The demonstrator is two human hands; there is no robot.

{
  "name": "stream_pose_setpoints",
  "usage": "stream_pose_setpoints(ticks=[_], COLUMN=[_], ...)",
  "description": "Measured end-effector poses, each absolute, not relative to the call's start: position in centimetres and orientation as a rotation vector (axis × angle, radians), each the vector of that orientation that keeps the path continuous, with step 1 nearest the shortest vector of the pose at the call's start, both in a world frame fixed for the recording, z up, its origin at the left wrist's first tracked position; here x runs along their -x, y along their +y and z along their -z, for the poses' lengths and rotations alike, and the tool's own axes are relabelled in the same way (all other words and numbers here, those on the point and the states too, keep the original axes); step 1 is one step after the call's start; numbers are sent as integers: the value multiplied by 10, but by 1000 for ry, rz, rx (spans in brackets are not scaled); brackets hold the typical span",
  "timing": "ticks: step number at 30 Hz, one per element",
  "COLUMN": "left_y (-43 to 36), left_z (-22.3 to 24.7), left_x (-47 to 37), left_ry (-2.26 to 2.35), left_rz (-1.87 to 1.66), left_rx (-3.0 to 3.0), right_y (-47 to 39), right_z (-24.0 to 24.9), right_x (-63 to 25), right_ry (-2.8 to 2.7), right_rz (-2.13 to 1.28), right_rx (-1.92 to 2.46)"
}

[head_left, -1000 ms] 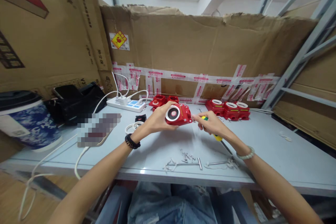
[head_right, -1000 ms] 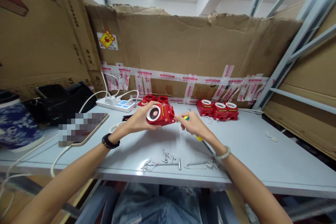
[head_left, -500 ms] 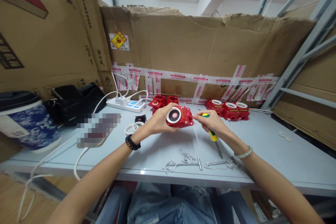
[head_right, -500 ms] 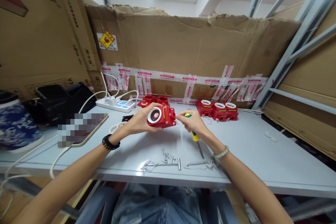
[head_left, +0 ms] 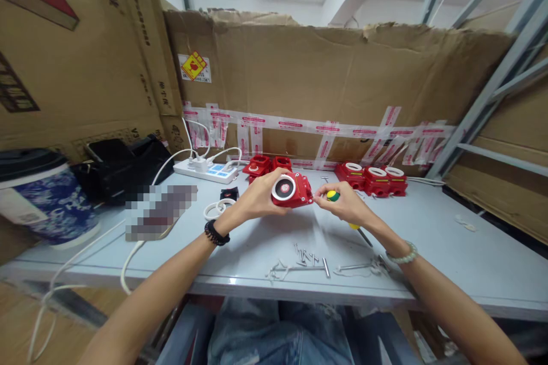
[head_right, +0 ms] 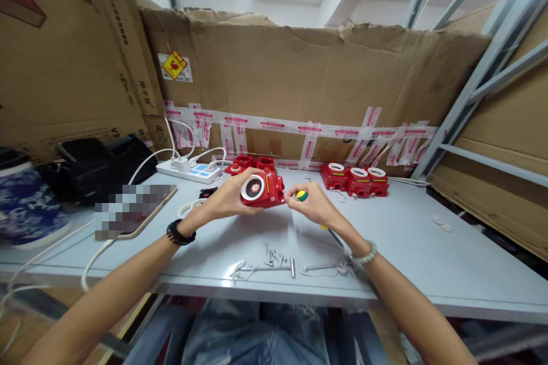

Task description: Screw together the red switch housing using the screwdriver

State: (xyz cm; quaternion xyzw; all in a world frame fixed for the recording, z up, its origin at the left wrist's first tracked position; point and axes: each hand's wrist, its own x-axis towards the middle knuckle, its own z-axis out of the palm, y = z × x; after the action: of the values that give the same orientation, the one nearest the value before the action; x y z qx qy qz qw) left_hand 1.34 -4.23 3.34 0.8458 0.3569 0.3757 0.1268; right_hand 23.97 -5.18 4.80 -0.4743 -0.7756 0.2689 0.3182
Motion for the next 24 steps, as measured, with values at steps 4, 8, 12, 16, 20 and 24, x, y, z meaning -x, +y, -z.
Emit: stream_pose_setpoints(ticks=[4, 8, 12, 16, 20, 24], left_y=[-44, -46, -45, -40, -34, -30], left_z=[-36, -37, -36, -36, -38, -37], left_x=[-12, -12, -12, -5, 6, 11], left_ry=[1039, 992, 999, 1071, 1224, 1296], left_rz=[-1093, -1031, -910, -1027, -1127, -1092], left_rx=[-2400, -2382, -2452, -2463, -2446, -2448], right_y=[-49, -47, -51, -53, -55, -64], right_z=[-48, -49, -51, -54, -67, -90], right_x=[-242, -240, -239, -246, -256, -259], right_ry=[-2022, -1934, -1938, -2036, -2030, -1891], right_rz=[-579, -425, -473, -550, -546, -429], right_rx=[1282, 1251, 1214, 1214, 1190, 1169])
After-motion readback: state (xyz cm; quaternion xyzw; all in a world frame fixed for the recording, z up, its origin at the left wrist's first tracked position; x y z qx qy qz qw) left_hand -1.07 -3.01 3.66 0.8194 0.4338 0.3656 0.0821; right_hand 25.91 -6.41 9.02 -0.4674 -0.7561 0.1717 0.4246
